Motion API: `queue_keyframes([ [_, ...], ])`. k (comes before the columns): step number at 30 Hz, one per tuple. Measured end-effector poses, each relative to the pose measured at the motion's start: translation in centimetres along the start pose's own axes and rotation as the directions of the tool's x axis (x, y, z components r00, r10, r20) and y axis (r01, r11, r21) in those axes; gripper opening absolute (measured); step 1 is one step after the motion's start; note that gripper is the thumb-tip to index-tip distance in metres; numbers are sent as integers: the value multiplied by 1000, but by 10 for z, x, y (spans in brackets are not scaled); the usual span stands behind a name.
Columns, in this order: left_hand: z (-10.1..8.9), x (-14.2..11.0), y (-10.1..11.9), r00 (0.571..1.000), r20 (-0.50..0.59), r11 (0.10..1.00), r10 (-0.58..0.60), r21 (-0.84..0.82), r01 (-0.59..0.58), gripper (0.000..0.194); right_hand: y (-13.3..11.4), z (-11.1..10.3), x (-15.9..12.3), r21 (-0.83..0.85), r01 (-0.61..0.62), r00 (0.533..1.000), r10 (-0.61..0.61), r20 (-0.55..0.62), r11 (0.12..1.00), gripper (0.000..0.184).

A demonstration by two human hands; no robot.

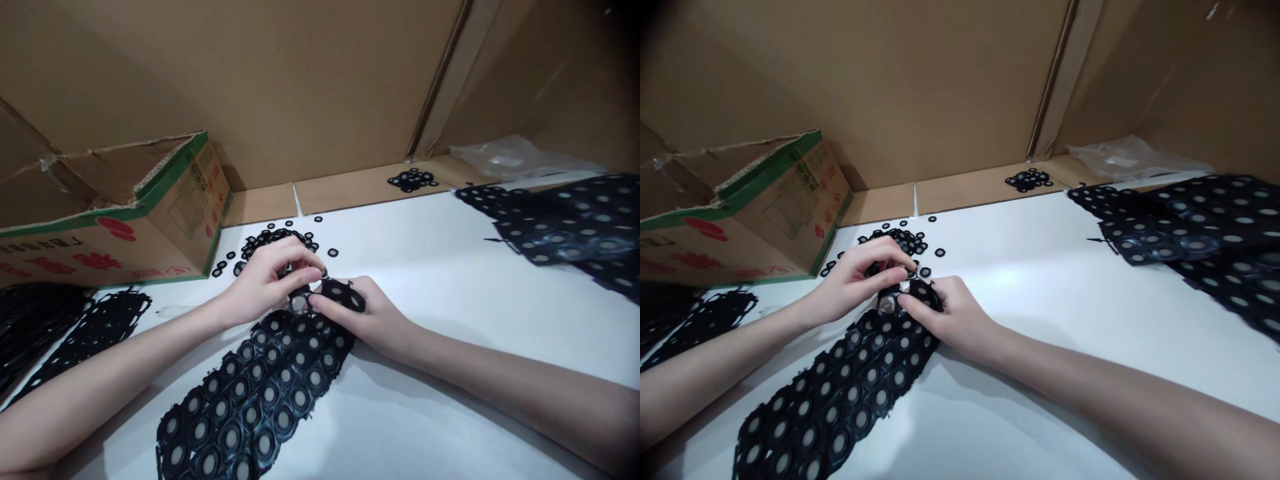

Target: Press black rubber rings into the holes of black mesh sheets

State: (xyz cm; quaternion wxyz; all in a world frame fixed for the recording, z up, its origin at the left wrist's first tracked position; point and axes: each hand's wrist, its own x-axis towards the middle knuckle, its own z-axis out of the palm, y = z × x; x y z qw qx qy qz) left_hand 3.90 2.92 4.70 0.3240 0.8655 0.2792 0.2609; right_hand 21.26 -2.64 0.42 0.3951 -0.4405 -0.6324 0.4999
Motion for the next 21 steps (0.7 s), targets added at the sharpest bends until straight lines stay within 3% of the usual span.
queue_keyframes([
  [2, 0, 1, -2, 997, -58, 998, 47, 38, -44, 17, -1, 0, 0, -1, -10, 1000, 10, 2, 1000, 36],
  [4, -5, 3, -6, 987, -158, 1000, 7, -17, -10, 18, -3, 0, -1, 13, -36, 999, 36, 18, 999, 35],
  [7, -18, 9, -17, 915, -382, 982, -128, -178, 63, 22, -3, -1, -1, 15, -94, 994, 93, 52, 995, 32],
  [9, -28, 13, -27, 878, -454, 982, -155, -167, 87, 20, -2, -1, -2, 47, -122, 991, 120, 56, 991, 32],
  [13, -36, 15, -41, 946, -279, 966, -162, 150, 209, 16, 0, 0, -2, 209, -114, 993, 108, 42, 971, 27],
  [16, -33, 13, -37, 973, -214, 910, -90, 378, 167, 17, -1, 0, -2, 302, -121, 993, 118, 26, 946, 24],
  [19, -28, 8, -20, 967, -253, 939, -37, 322, 120, 23, -4, -1, -1, 313, -109, 992, 125, -32, 943, 23],
  [21, -22, 4, -8, 989, -89, 985, -116, 115, 126, 35, -5, -2, 0, 299, -52, 990, 88, -106, 953, 20],
])
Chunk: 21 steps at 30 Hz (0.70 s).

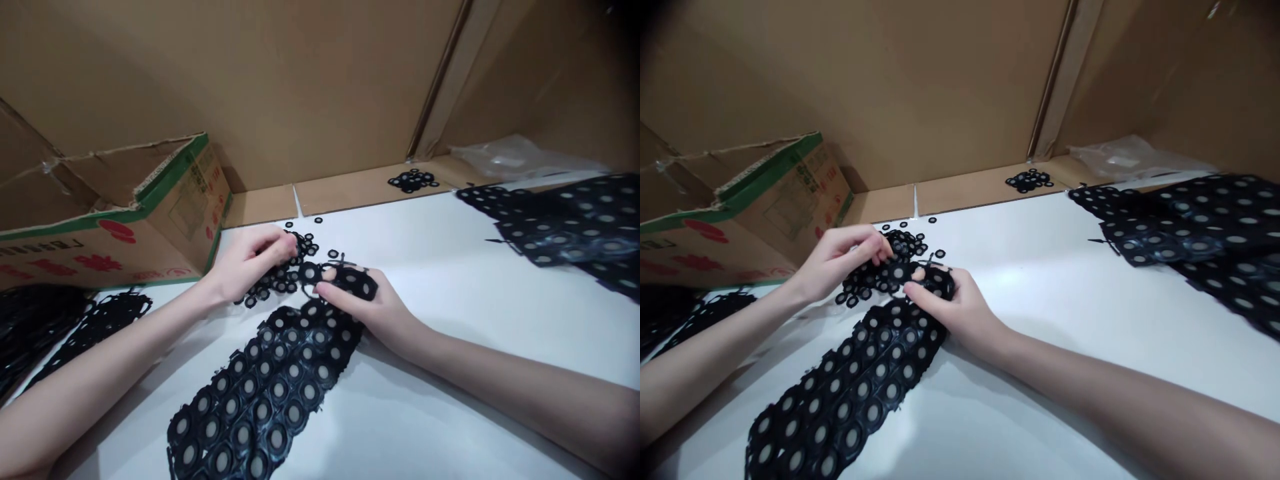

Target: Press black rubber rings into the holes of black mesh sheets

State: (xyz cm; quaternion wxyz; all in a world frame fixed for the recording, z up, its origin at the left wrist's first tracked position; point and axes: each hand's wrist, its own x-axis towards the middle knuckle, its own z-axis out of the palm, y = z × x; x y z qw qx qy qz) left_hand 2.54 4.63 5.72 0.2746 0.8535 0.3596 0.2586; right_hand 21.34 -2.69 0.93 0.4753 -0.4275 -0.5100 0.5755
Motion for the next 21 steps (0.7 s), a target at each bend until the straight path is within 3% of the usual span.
queue_keyframes([
  [2, 6, -5, 9, 974, 221, 984, -46, -158, 82, 37, 0, -1, 1, -9, 60, 998, -61, -35, 998, 19],
  [3, 10, -6, 11, 964, 258, 972, -66, -200, 120, 36, 1, -1, 1, -15, 83, 996, -84, -40, 996, 20],
  [7, 24, -7, 10, 981, 125, 904, -151, -383, 188, 31, 4, -3, 2, -9, 116, 991, -116, -60, 993, 18],
  [10, 29, -6, 7, 982, 106, 877, -156, -443, 187, 31, 5, -4, 3, 21, 123, 990, -122, -65, 992, 18],
  [13, 30, -8, 7, 991, 56, 907, -121, -399, 133, 20, 5, -4, 4, -22, 162, 986, -163, -39, 986, 18],
  [17, 27, -10, 9, 997, -48, 981, 63, -183, -71, 28, 6, -4, 6, -117, 164, 985, -169, -32, 979, 23],
  [21, 23, -9, 11, 970, 5, 967, 241, 77, -241, 14, 8, -5, 6, -178, 170, 985, -169, 21, 969, 22],
])
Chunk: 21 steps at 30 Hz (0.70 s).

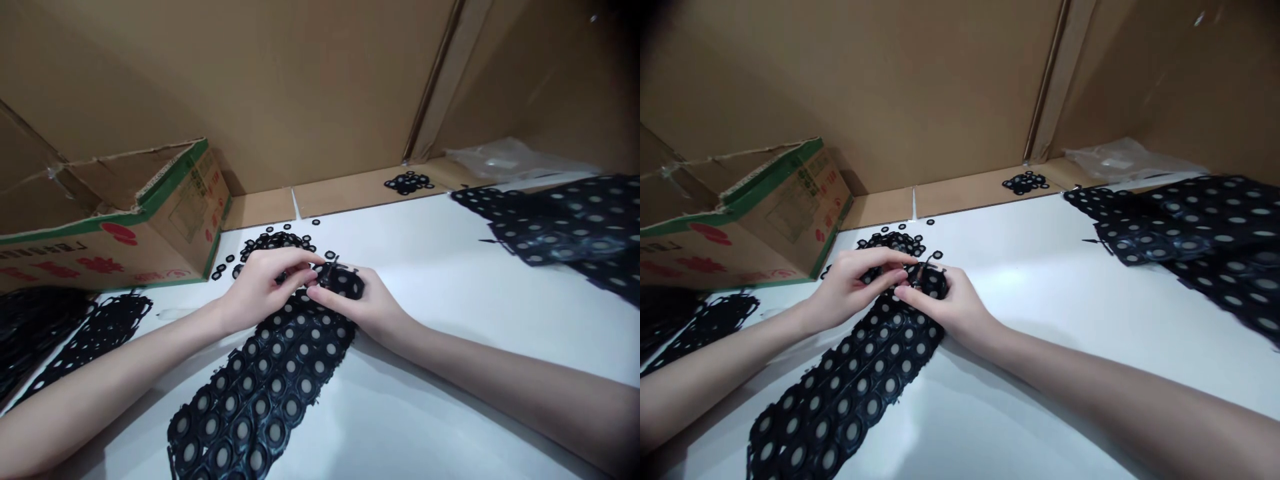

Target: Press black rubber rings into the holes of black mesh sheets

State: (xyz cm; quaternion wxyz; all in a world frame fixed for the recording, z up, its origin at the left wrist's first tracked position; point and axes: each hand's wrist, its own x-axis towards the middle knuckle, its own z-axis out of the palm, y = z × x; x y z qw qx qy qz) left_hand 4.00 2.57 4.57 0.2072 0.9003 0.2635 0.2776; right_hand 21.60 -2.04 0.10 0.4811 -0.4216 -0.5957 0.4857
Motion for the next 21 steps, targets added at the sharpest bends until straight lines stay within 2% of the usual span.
queue_keyframes([
  [4, -3, 2, -1, 995, 83, 993, 61, 100, -70, 14, 0, 0, -2, -16, -33, 999, 33, 32, 999, 22],
  [9, -4, 2, -3, 985, 141, 987, 100, 110, -115, 12, -3, 0, -3, 4, -58, 997, 57, 59, 998, 27],
  [17, 2, 1, -8, 981, 97, 982, 169, 71, -177, 11, -6, 1, -3, 4, -58, 995, 57, 80, 998, 33],
  [21, 8, 0, -11, 991, 48, 992, 125, -8, -124, 16, -7, 2, -4, 4, -66, 993, 65, 95, 998, 36],
])
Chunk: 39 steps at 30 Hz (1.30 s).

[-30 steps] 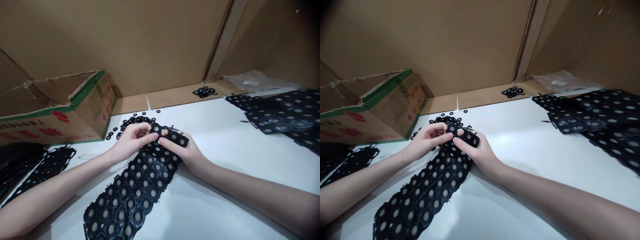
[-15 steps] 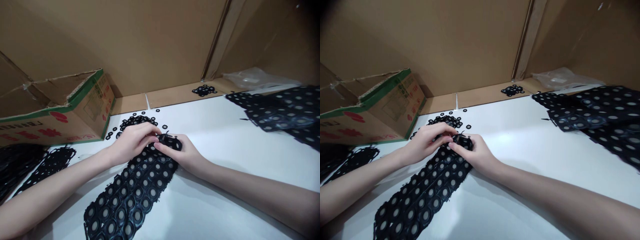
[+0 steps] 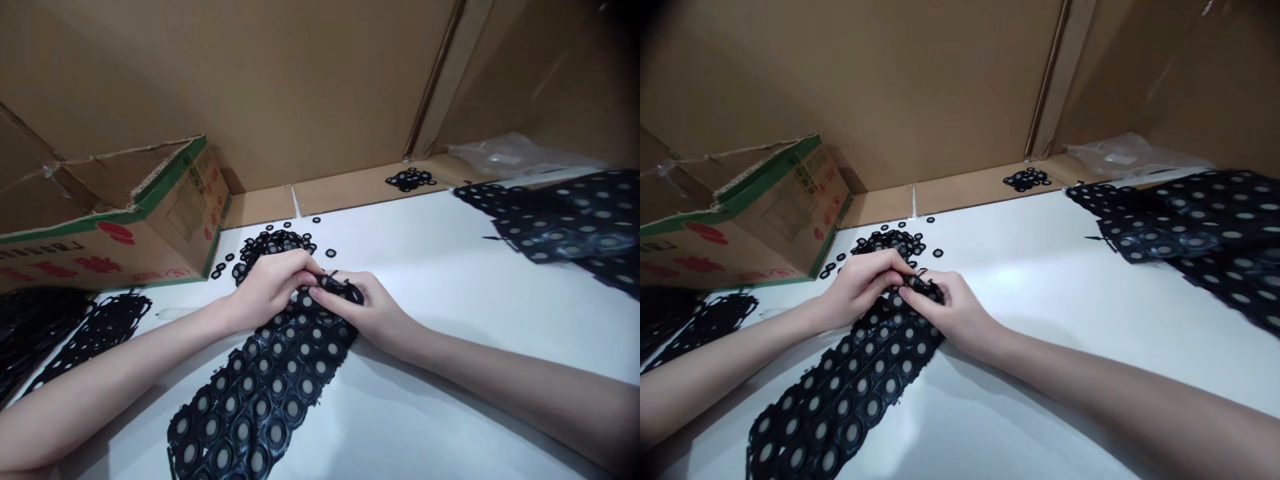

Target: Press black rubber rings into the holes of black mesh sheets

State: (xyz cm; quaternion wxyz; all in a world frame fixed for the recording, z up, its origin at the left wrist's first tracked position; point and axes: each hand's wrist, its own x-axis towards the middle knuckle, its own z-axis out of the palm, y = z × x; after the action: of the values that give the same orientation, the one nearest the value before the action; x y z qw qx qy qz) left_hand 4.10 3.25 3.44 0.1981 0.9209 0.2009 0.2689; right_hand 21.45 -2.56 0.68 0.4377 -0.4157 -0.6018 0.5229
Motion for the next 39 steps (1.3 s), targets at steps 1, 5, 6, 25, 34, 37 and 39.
queue_keyframes([
  [1, 1, 0, -1, 1000, -9, 999, -22, -25, 22, 17, 0, 0, 0, 1, -3, 1000, 3, 3, 1000, 37],
  [5, 5, -1, -2, 993, -8, 987, -119, -109, 118, 21, -1, 0, 0, 1, -21, 1000, 21, 21, 1000, 34],
  [6, 5, -1, -2, 991, -6, 983, -137, -125, 135, 22, -1, 0, 0, 0, -25, 999, 25, 27, 1000, 33],
  [25, 6, 8, -5, 940, -79, 905, -331, -310, 292, 32, -2, 0, 0, -48, 17, 997, -14, 71, 999, 22],
  [34, 0, 24, -39, 799, -381, 829, -465, -505, 241, 34, -1, 0, 1, -107, 40, 999, -36, 38, 993, 24],
  [37, -12, 23, -53, 795, -458, 913, -398, -285, 293, 25, -1, 0, 1, -116, 51, 999, -49, 18, 992, 24],
  [39, -18, 20, -58, 864, -406, 948, -299, -24, 317, 20, 1, 0, 2, -90, 41, 999, -41, -4, 995, 22],
])
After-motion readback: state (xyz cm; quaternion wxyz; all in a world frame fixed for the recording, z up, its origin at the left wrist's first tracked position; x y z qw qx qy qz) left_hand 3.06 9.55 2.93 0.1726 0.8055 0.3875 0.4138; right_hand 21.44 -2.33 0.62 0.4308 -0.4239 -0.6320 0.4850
